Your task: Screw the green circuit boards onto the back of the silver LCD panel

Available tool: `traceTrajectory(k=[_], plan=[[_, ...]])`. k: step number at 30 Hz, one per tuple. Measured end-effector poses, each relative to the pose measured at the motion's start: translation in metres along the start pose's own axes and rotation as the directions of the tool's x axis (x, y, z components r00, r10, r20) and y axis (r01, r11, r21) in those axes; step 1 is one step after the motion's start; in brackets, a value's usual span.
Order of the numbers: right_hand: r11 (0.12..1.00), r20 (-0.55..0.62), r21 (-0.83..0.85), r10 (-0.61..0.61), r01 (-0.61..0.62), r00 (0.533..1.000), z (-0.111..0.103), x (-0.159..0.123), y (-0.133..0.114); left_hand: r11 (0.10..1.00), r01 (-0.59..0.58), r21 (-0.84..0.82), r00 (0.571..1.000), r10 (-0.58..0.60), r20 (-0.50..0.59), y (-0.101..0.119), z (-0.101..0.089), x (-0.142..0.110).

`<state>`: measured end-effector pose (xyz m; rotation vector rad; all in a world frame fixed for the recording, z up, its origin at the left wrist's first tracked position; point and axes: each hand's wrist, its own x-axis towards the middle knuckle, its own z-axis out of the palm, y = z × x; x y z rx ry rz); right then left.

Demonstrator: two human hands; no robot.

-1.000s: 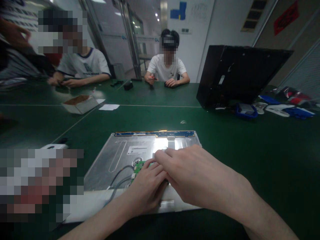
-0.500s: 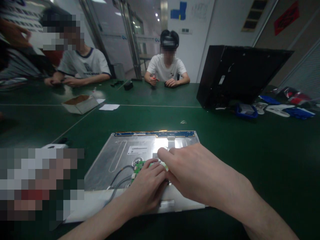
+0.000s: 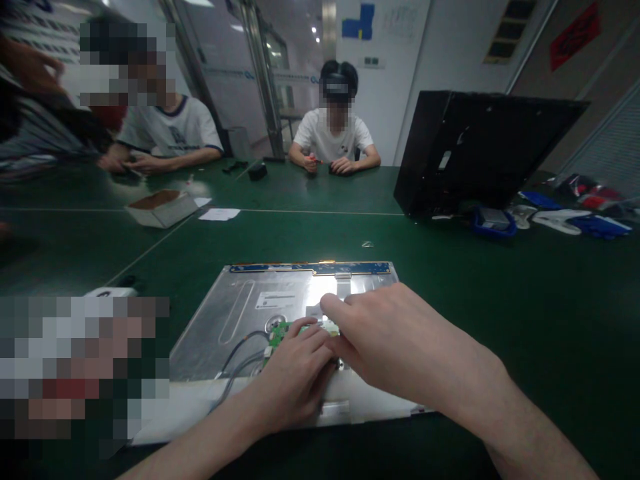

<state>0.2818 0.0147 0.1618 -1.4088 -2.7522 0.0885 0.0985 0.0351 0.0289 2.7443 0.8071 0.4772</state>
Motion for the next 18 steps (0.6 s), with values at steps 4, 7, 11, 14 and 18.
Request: traceTrajectory(k=[4,7,11,14,18], plan=[[0.992,0.005,0.110,-0.056,0.055,0.998,-0.0030,-0.0035,-0.0017,1.000,-0.005,0.001,1.000,0.005,0.004,0.0006,-0.0007,0.0001],[0.984,0.027,0.163,-0.070,0.064,0.997,-0.0054,-0.0050,-0.0026,1.000,-0.005,-0.004,1.000,0.005,-0.001,0.0010,-0.0012,0.0002],[0.994,0.011,0.100,-0.034,0.033,0.999,-0.0037,-0.0031,-0.0016,1.000,-0.004,-0.007,1.000,0.004,0.000,0.0009,-0.0008,0.0001],[0.999,0.021,0.051,-0.015,0.014,1.000,-0.0012,-0.0014,-0.0008,1.000,-0.004,-0.018,1.000,0.004,0.003,0.0009,-0.0009,0.0002],[0.996,0.012,0.086,-0.033,0.032,0.999,-0.0007,-0.0023,-0.0010,1.000,0.004,-0.016,1.000,-0.004,0.009,0.0013,-0.0017,0.0004]])
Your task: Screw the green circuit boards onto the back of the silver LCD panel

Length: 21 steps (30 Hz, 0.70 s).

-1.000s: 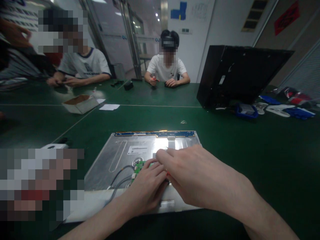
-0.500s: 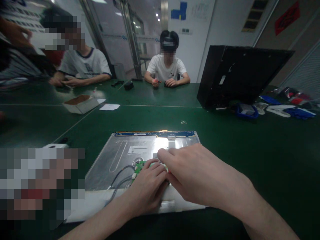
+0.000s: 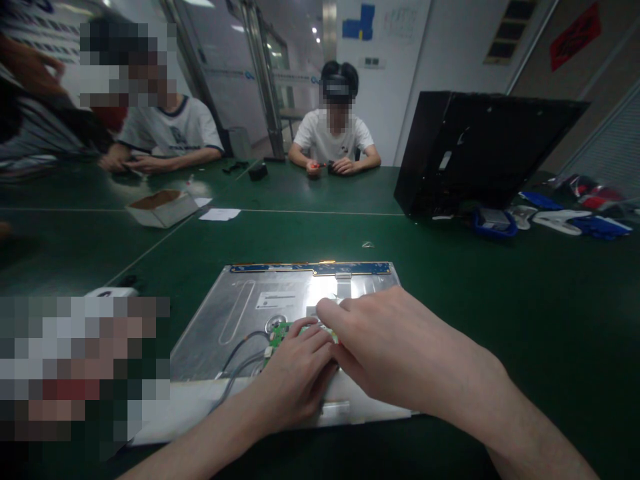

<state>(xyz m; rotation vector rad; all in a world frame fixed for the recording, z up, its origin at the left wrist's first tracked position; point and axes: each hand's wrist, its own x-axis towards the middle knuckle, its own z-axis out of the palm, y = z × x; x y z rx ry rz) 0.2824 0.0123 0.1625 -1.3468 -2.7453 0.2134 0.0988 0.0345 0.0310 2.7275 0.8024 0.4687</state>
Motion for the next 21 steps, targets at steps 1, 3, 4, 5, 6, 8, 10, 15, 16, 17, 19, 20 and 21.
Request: traceTrajectory(k=[1,3,4,5,6,8,10,15,16,17,19,20,21], plan=[[1.000,-0.004,0.012,-0.007,0.007,1.000,-0.0005,-0.0006,-0.0003,1.000,-0.001,0.003,1.000,0.001,0.000,0.0000,-0.0001,-0.0001],[0.999,-0.004,0.027,-0.020,0.020,1.000,-0.0019,-0.0018,-0.0008,1.000,-0.003,0.007,1.000,0.003,-0.002,0.0000,-0.0002,-0.0003],[0.999,-0.005,0.026,-0.024,0.024,1.000,-0.0025,-0.0021,-0.0009,1.000,-0.005,0.008,1.000,0.005,-0.002,-0.0001,-0.0001,-0.0004],[0.999,-0.006,0.022,-0.025,0.025,1.000,-0.0029,-0.0021,-0.0010,1.000,-0.005,0.008,1.000,0.005,-0.002,-0.0002,-0.0001,-0.0005],[1.000,-0.005,0.018,-0.022,0.022,1.000,-0.0031,-0.0018,-0.0009,1.000,-0.005,0.008,1.000,0.005,-0.001,-0.0002,0.0000,-0.0005],[1.000,-0.003,0.001,-0.003,0.003,1.000,-0.0024,-0.0007,-0.0003,1.000,-0.003,0.010,1.000,0.003,0.000,-0.0002,0.0000,-0.0004],[0.999,0.004,-0.031,0.026,-0.026,1.000,-0.0008,0.0005,0.0007,1.000,-0.003,0.016,1.000,0.003,-0.001,-0.0002,0.0001,-0.0002],[0.996,-0.010,-0.088,0.033,-0.034,0.999,0.0031,0.0001,0.0017,1.000,-0.004,0.024,1.000,0.004,0.003,0.0000,0.0002,0.0002],[0.997,-0.019,-0.075,0.022,-0.024,1.000,0.0033,-0.0005,0.0015,1.000,0.001,0.025,1.000,-0.001,0.004,0.0001,0.0003,0.0003],[0.998,-0.026,-0.054,0.011,-0.012,1.000,0.0032,-0.0011,0.0011,1.000,0.005,0.027,1.000,-0.005,0.005,0.0002,0.0004,0.0002],[1.000,-0.034,0.000,-0.014,0.014,0.999,0.0023,-0.0021,0.0006,1.000,0.006,0.028,1.000,-0.006,0.005,0.0001,0.0007,0.0001],[0.999,-0.034,0.024,-0.022,0.023,0.999,0.0017,-0.0023,0.0004,1.000,0.003,0.028,1.000,-0.003,0.002,0.0000,0.0009,0.0000],[0.999,-0.032,0.043,-0.029,0.031,0.999,0.0010,-0.0024,0.0004,1.000,0.000,0.027,1.000,0.000,0.000,-0.0002,0.0011,-0.0001]])
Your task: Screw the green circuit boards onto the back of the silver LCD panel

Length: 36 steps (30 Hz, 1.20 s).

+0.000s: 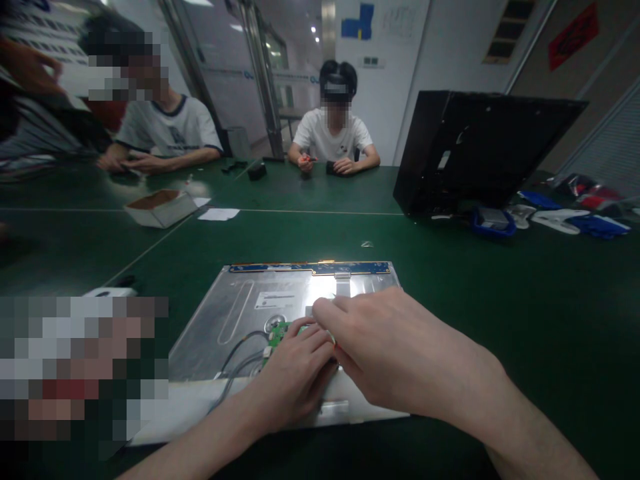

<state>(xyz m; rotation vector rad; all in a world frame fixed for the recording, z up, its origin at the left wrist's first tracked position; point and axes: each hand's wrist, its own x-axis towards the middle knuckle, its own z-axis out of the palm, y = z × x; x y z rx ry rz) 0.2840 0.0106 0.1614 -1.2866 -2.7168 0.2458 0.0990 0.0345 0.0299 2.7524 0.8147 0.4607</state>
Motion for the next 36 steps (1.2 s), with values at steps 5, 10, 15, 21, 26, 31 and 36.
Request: traceTrajectory(k=[5,10,15,21,26,31,36], plan=[[1.000,0.004,0.007,0.000,0.000,1.000,-0.0005,0.0019,0.0006,1.000,-0.002,-0.001,1.000,0.002,-0.006,-0.0007,0.0021,-0.0005],[0.993,0.011,-0.107,0.053,-0.052,0.999,0.0023,0.0030,0.0013,1.000,-0.003,0.015,1.000,0.004,-0.028,-0.0010,0.0044,-0.0007],[1.000,0.002,0.001,0.006,-0.006,1.000,0.0008,0.0012,0.0006,1.000,-0.013,0.017,0.999,0.013,-0.032,-0.0020,0.0056,-0.0001],[0.999,0.023,0.033,-0.019,0.019,1.000,-0.0016,0.0001,-0.0002,1.000,0.012,0.013,1.000,-0.011,-0.027,-0.0019,0.0063,0.0006],[0.994,0.029,-0.092,0.060,-0.057,0.998,0.0000,0.0041,0.0007,1.000,0.002,-0.023,1.000,-0.002,-0.008,-0.0007,0.0010,-0.0003],[0.998,0.013,-0.058,0.023,-0.022,1.000,-0.0013,0.0033,0.0000,0.999,-0.009,-0.043,1.000,0.009,0.007,-0.0007,-0.0017,-0.0002],[1.000,0.027,0.021,-0.021,0.020,0.999,-0.0047,0.0005,-0.0022,0.999,-0.015,-0.047,1.000,0.016,0.015,-0.0012,-0.0013,0.0005]])
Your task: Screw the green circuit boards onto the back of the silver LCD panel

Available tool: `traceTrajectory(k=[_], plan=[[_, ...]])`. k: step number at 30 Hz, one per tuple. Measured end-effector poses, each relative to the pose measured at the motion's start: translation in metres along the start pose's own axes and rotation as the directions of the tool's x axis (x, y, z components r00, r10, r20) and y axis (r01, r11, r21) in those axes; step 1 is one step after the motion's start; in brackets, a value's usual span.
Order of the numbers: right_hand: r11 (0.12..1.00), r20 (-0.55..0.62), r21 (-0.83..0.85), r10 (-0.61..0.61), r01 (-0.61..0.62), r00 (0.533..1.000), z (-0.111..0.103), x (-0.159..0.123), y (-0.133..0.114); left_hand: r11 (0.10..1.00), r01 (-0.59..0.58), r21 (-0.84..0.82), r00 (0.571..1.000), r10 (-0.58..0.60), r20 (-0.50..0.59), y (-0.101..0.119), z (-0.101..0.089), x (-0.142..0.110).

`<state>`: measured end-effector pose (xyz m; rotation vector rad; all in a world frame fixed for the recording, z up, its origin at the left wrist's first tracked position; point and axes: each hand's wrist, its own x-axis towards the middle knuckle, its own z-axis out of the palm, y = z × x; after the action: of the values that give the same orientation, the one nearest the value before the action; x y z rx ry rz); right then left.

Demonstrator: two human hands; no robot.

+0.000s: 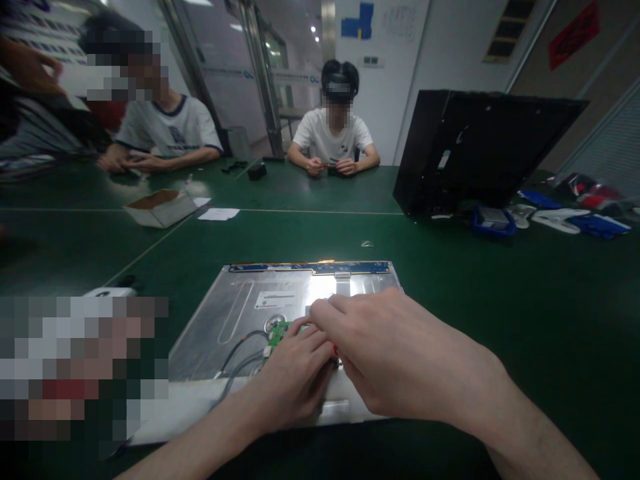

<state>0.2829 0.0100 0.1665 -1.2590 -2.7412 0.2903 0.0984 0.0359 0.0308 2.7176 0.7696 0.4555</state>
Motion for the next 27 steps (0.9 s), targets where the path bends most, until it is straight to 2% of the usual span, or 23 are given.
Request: traceTrajectory(k=[9,17,24,27], plan=[[0.992,-0.006,-0.113,0.051,-0.051,0.999,0.0026,0.0033,0.0023,1.000,0.001,0.014,1.000,-0.001,-0.012,0.0009,-0.0007,-0.0002],[1.000,0.009,0.020,-0.002,0.002,1.000,-0.0002,0.0001,0.0008,1.000,0.006,0.009,1.000,-0.006,-0.002,0.0006,-0.0011,0.0002],[0.985,-0.016,-0.148,0.082,-0.084,0.996,0.0044,0.0039,0.0024,1.000,0.007,0.021,1.000,-0.007,-0.006,0.0003,-0.0001,-0.0008],[0.990,-0.017,-0.130,0.060,-0.062,0.998,0.0040,0.0041,0.0030,1.000,0.001,0.024,1.000,-0.001,-0.005,0.0002,-0.0004,-0.0009]])
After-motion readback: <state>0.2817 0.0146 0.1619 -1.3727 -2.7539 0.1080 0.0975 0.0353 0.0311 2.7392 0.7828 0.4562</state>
